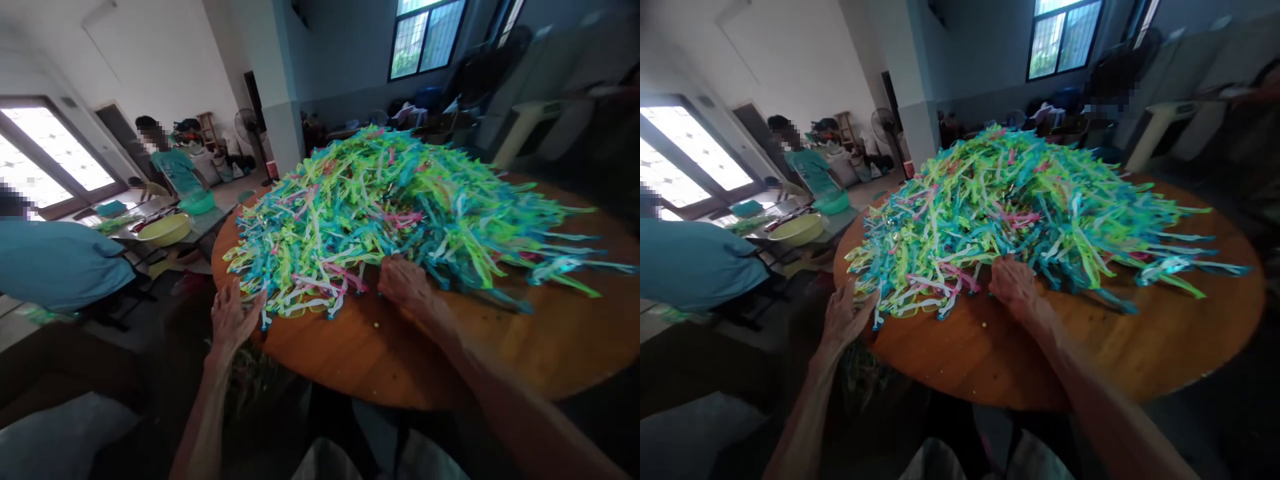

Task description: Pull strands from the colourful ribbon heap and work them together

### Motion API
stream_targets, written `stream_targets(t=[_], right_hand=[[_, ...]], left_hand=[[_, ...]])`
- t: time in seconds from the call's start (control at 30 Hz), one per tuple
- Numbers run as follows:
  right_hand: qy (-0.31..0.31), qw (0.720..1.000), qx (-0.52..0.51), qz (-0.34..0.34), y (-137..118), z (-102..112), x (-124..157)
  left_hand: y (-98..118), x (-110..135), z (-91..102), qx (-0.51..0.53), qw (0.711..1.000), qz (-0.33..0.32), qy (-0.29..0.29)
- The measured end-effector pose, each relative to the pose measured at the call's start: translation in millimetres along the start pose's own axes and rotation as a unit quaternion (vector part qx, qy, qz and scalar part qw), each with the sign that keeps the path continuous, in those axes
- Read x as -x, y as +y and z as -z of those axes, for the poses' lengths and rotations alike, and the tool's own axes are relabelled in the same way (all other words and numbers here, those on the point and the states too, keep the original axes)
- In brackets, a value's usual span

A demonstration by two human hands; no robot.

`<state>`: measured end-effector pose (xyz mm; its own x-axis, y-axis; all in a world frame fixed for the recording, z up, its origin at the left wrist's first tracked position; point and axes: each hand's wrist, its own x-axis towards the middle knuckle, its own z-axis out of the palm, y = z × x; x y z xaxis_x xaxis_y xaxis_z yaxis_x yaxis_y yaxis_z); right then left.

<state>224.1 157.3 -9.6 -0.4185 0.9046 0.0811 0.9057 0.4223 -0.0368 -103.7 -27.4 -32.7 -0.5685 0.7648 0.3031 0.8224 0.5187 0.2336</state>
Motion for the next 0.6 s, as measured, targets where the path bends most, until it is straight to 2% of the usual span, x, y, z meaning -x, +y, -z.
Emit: stream_targets(t=[0.1,0.2,0.33,0.47,0.6], right_hand=[[-0.002,1.000,-0.005,0.013,-1.2,-2.5,-0.5],[-0.003,1.000,-0.010,0.015,-1.0,-3.4,-4.1],[0.006,1.000,-0.013,0.021,0.4,-1.0,-9.4],[0.013,0.999,-0.008,0.030,6.8,1.5,-9.7],[0.024,0.999,-0.002,0.045,17.3,7.4,-6.2]], left_hand=[[18.4,-10.0,-17.7,-0.018,0.998,-0.004,-0.057],[38.2,-22.5,-24.1,-0.015,0.997,-0.024,-0.078],[55.7,-46.6,-32.4,0.045,0.995,-0.035,-0.082],[59.8,-75.1,-40.2,0.102,0.990,-0.061,-0.078],[51.9,-92.9,-44.4,0.129,0.986,-0.094,-0.051]])
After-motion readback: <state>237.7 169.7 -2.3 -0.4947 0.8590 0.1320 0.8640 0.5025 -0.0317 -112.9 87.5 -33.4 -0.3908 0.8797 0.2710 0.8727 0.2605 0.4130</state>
